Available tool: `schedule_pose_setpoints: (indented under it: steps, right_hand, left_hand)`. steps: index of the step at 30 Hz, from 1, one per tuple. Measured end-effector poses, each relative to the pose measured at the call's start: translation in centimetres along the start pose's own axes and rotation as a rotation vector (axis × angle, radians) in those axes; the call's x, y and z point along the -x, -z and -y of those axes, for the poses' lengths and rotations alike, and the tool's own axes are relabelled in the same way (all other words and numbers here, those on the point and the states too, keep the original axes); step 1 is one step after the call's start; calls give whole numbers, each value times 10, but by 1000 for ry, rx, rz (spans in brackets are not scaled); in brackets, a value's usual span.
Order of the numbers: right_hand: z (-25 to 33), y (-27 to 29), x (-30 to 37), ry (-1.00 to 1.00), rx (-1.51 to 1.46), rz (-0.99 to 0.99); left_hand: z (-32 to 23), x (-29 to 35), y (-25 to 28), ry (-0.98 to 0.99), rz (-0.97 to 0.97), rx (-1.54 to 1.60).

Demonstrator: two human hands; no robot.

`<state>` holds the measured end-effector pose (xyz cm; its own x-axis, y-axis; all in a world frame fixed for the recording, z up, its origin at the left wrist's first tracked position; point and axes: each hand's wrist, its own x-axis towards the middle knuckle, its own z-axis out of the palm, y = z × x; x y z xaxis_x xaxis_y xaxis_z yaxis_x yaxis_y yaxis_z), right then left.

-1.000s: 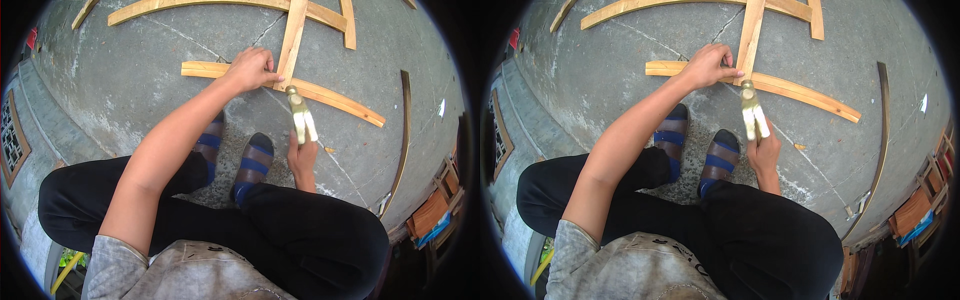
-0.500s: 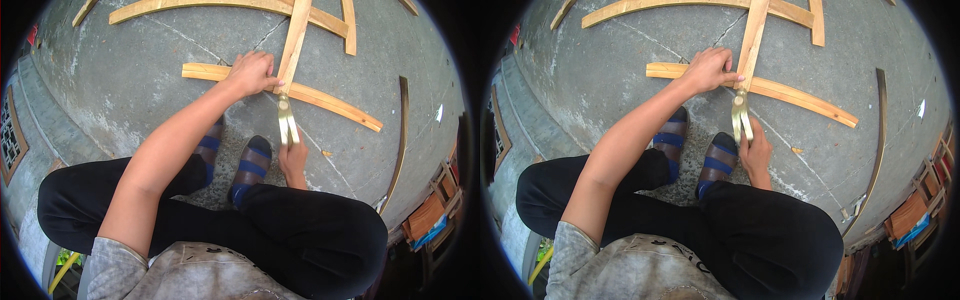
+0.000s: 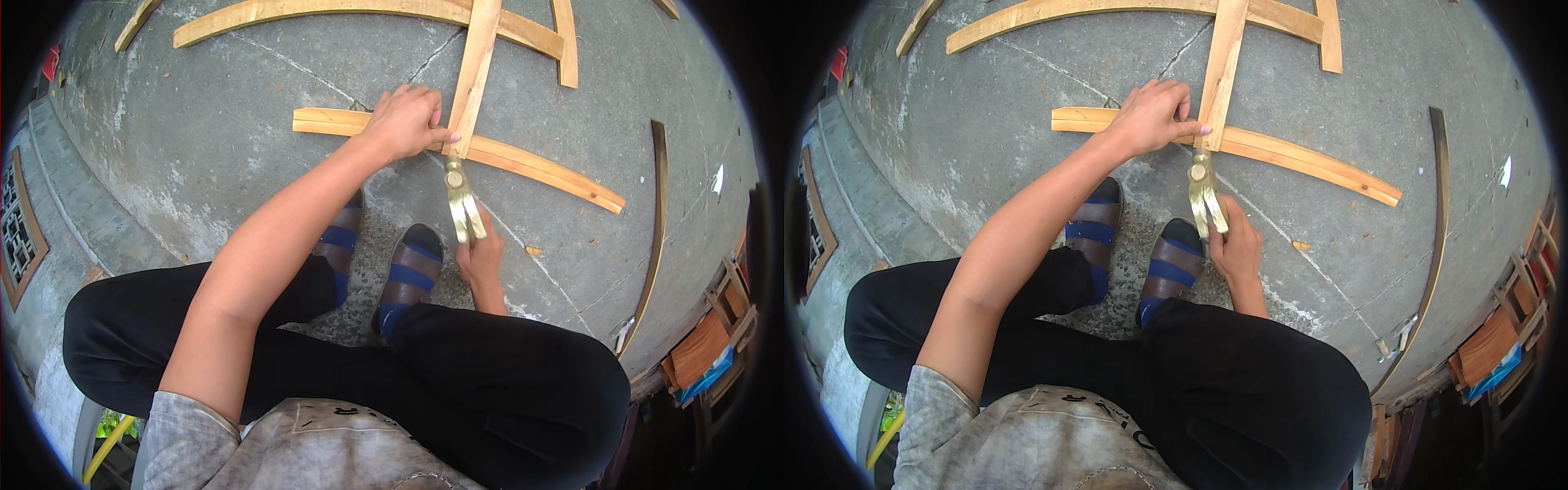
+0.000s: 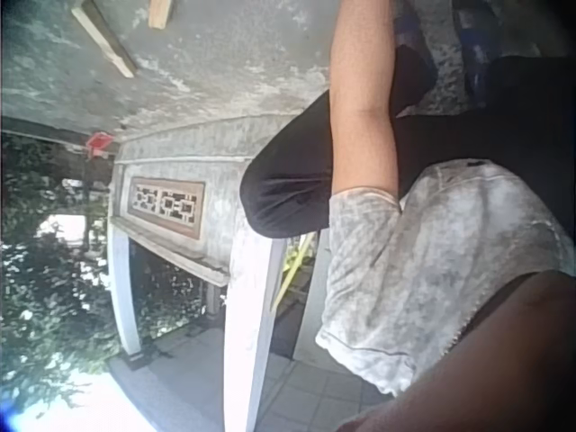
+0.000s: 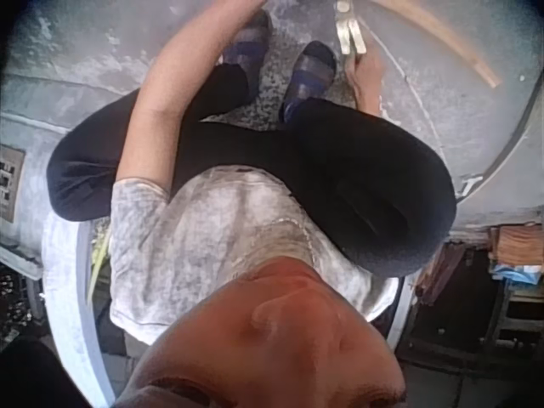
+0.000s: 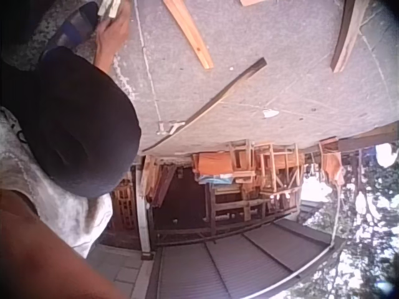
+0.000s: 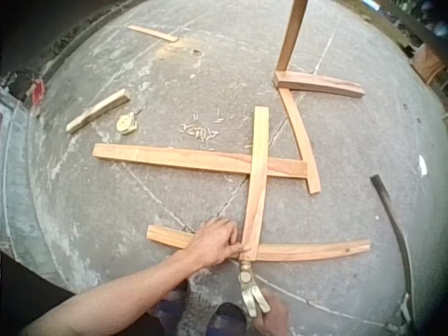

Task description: Assembling a wooden furniture frame by joining curved and straight pieces using a hammer and nails.

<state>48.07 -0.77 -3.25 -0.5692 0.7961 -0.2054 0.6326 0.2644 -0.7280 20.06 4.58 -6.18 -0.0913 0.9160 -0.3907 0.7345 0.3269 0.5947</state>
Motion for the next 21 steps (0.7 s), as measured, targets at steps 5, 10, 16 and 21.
schedule_pose_setpoints:
  steps: [5, 10, 16, 21]
  right_hand:
    - [-5, -1, 10, 159, -77, -95]
    - [-7, -10, 8, -53, 24, -4]
    - [-3, 1, 13, -26, -70, -33]
    - [8, -5, -1, -180, 98, 40]
  left_hand:
    - [0, 0, 1, -12, -7, 3]
    - [-1, 1, 0, -8, 0, 3]
    - [-1, -1, 1, -27, -12, 11]
    - [-3, 2, 4, -23, -8, 9]
